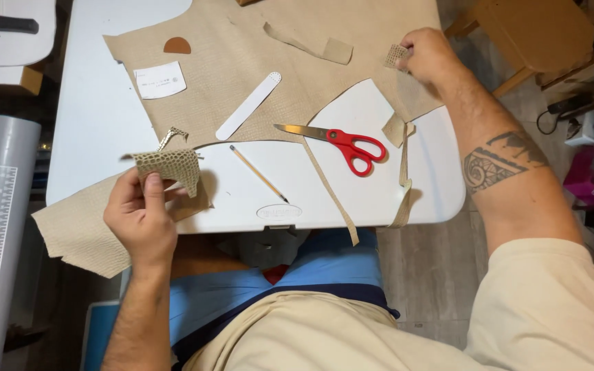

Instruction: Trimming leather scraps with scissors, arranging pieces on a table, and rolling up a large sheet of leather.

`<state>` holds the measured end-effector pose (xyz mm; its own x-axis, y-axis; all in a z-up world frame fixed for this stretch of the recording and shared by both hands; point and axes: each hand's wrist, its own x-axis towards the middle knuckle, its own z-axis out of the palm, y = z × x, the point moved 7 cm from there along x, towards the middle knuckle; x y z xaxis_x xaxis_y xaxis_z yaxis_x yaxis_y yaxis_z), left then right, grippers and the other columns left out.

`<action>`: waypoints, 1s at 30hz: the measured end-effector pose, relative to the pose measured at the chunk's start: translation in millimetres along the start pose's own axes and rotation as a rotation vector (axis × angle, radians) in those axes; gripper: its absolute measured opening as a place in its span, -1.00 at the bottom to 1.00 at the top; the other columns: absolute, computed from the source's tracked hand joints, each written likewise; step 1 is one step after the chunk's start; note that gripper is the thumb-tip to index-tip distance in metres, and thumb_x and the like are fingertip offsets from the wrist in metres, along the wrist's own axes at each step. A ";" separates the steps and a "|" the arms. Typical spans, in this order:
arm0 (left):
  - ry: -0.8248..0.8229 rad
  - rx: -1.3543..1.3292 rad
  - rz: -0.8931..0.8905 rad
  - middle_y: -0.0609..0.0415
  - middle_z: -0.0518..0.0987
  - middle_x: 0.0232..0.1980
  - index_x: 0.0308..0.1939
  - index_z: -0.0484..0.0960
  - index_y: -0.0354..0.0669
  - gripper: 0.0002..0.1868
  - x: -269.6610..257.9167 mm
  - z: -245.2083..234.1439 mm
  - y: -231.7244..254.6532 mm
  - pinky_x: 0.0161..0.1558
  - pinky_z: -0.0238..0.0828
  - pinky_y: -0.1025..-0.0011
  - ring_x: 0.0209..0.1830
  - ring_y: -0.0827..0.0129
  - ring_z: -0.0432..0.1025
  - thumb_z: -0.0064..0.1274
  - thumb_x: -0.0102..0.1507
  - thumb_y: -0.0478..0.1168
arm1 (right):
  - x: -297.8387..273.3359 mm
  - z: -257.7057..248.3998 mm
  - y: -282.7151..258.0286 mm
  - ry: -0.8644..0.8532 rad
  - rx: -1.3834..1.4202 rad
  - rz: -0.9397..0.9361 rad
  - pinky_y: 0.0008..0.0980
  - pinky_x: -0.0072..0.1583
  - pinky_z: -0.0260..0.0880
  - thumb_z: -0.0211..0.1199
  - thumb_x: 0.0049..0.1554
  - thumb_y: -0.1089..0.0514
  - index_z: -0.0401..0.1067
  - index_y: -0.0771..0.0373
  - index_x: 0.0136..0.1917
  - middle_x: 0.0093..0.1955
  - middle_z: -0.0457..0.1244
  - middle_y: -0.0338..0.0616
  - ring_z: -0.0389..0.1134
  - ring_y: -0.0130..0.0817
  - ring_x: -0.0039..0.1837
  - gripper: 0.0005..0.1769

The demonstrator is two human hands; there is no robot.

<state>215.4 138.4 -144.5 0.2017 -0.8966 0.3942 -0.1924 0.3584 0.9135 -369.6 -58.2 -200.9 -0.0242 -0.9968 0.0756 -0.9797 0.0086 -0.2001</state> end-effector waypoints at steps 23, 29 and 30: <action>-0.074 -0.798 -0.290 -0.19 0.60 0.17 0.48 0.30 -0.28 -0.49 -73.8 90.7 6.7 0.06 0.69 0.05 0.07 0.17 0.60 -0.14 0.45 -0.24 | -194.0 -43.3 -359.3 -0.139 0.654 -0.689 -0.19 -0.10 0.45 0.45 0.08 0.11 0.39 0.22 -0.03 -0.18 0.29 -0.09 0.41 -0.04 -0.16 -0.70; 0.101 -0.298 -0.228 -0.05 0.69 -0.17 -0.03 0.70 -0.36 -0.75 -89.0 78.1 -21.2 -0.05 0.57 0.37 -0.15 0.48 0.51 0.32 0.22 -0.41 | -239.2 -65.5 -369.7 0.236 0.438 -0.820 -0.09 0.09 0.42 0.17 0.31 0.02 0.49 0.26 -0.01 0.23 0.27 0.05 0.37 0.03 0.15 -0.74; 0.062 -0.334 -0.237 -0.05 0.69 -0.17 -0.03 0.70 -0.36 -0.75 -89.9 78.1 -21.6 -0.05 0.57 0.37 -0.15 0.48 0.51 0.32 0.22 -0.41 | -231.9 -67.1 -353.2 0.242 0.401 -0.781 -0.09 0.09 0.42 0.17 0.31 0.02 0.49 0.26 -0.01 0.23 0.27 0.05 0.37 0.03 0.15 -0.74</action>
<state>126.4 191.0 -207.6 0.2624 -0.9508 0.1648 0.1870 0.2176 0.9580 -31.3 175.2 -82.2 0.5320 -0.6635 0.5260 -0.5932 -0.7354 -0.3276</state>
